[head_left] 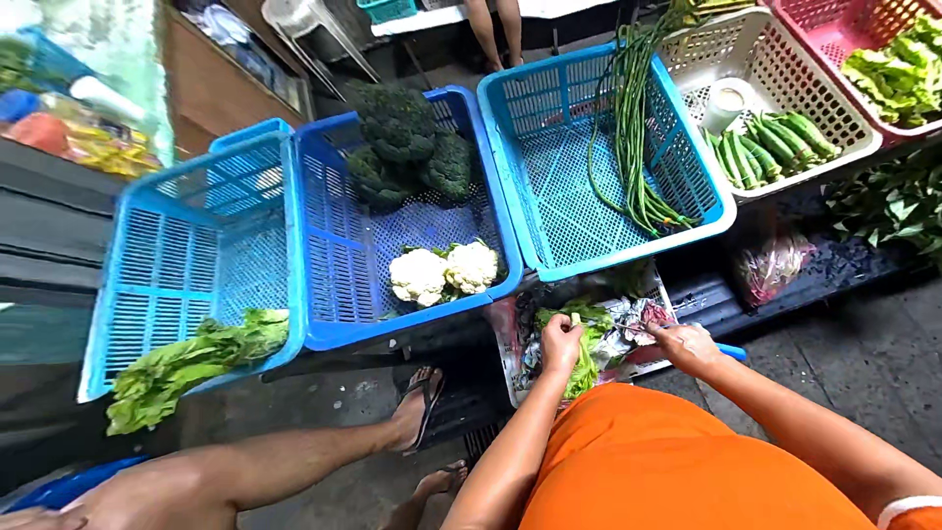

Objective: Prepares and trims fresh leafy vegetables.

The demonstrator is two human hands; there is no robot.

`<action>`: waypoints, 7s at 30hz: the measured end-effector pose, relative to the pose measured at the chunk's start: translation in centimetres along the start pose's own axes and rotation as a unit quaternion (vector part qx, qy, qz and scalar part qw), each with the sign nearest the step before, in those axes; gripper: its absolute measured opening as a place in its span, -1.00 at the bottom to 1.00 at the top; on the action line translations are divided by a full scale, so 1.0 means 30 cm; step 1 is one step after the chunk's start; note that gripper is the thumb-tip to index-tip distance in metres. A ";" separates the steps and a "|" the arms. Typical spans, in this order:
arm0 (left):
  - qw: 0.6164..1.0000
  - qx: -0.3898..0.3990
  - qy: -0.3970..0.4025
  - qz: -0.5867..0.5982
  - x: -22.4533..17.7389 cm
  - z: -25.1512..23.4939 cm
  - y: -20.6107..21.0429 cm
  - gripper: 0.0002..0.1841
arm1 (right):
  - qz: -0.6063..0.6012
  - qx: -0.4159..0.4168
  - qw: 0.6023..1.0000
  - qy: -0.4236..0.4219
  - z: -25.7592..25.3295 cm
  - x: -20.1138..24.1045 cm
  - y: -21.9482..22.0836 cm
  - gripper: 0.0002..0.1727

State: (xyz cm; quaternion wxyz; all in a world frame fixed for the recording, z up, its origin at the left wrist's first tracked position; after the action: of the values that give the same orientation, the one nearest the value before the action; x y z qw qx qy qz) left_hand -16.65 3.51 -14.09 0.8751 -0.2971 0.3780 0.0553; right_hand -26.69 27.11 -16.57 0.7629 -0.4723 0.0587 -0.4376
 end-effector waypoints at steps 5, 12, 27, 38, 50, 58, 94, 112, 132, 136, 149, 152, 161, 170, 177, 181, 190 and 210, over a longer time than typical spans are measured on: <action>0.994 0.001 0.050 0.096 0.014 -0.018 -0.046 -0.74 | -0.013 0.000 0.997 0.081 -0.020 -0.129 0.055 -0.51; 0.975 0.050 0.117 0.183 -0.095 0.059 -0.071 -0.76 | -0.163 -0.124 0.978 -0.040 -0.096 0.015 -0.062 -0.59; 0.966 0.058 0.236 0.084 -0.234 0.207 -0.079 -0.64 | -0.380 -0.133 0.889 -0.219 -0.004 0.298 -0.322 -0.69; 0.938 0.146 0.275 -0.151 -0.298 0.224 -0.123 -0.66 | -0.089 -0.078 0.939 -0.324 0.045 0.309 -0.383 -0.58; 0.935 0.154 0.219 0.232 -0.321 0.187 -0.222 -0.71 | -0.190 -0.143 0.938 -0.254 0.063 0.283 -0.436 -0.52; 0.919 0.177 0.142 0.321 -0.360 0.221 -0.181 -0.52 | -0.448 -0.147 0.857 -0.209 0.074 0.365 -0.515 -0.74; 0.897 -0.094 0.290 -0.321 -0.747 0.020 -0.320 -0.45 | -0.336 -0.274 0.897 0.088 -0.026 -0.142 -0.199 -0.55; 0.989 0.026 -0.070 -0.124 0.097 -0.257 0.210 -0.28 | -0.099 0.031 0.987 0.126 -0.119 -0.221 0.318 -0.27; 0.894 0.113 -0.070 -0.428 0.105 -0.316 0.252 -0.34 | -0.201 -0.016 0.966 0.164 0.141 -0.154 0.243 -0.44; 0.948 0.126 -0.088 -0.280 0.129 -0.270 0.176 -0.32 | -0.118 -0.053 0.990 0.060 0.152 -0.132 0.218 -0.54; 0.978 0.174 -0.044 0.111 0.207 -0.092 0.043 -0.47 | -0.086 -0.280 0.937 -0.192 0.168 -0.022 0.055 -0.66; 0.980 0.165 -0.050 0.103 0.204 -0.083 0.040 -0.43 | -0.042 -0.071 0.995 -0.062 0.102 -0.098 0.130 -0.57; 0.981 0.142 0.054 0.121 0.128 -0.050 -0.001 -0.37 | -0.045 -0.028 0.997 0.059 0.048 -0.163 0.132 -0.50; 0.978 0.096 0.182 -0.045 -0.083 0.046 0.002 -0.36 | -0.299 -0.202 0.926 -0.113 -0.032 0.217 -0.247 -0.45; 0.974 0.099 0.184 0.088 -0.105 0.046 -0.047 -0.52 | -0.295 -0.207 0.919 -0.162 -0.061 0.271 -0.333 -0.68; 0.973 0.079 0.157 0.151 -0.060 0.019 -0.096 -0.64 | -0.296 -0.220 0.923 -0.108 -0.048 0.215 -0.351 -0.69; 0.964 0.137 0.177 0.144 -0.066 0.035 -0.106 -0.78 | -0.305 -0.099 0.932 -0.170 -0.105 0.265 -0.317 -0.41; 0.893 0.189 0.108 -0.395 -0.195 0.160 -0.063 -0.53 | -0.020 -0.141 0.970 -0.197 -0.108 0.284 -0.178 -0.63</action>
State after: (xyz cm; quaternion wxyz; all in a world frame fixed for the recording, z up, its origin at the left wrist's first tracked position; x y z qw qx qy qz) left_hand -17.16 5.40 -6.55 0.8182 -0.2547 0.3253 -0.3997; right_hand -26.38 17.86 -11.47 0.6760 -0.6532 -0.0409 -0.3386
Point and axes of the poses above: each hand's wrist, its own z-axis away from the middle knuckle, its own y-axis out of the palm, x = y × z, the point moved 4 cm from there along -z, towards the middle knuckle, and after that the axes turned 4 degrees about -y, right-handed, at the moved point
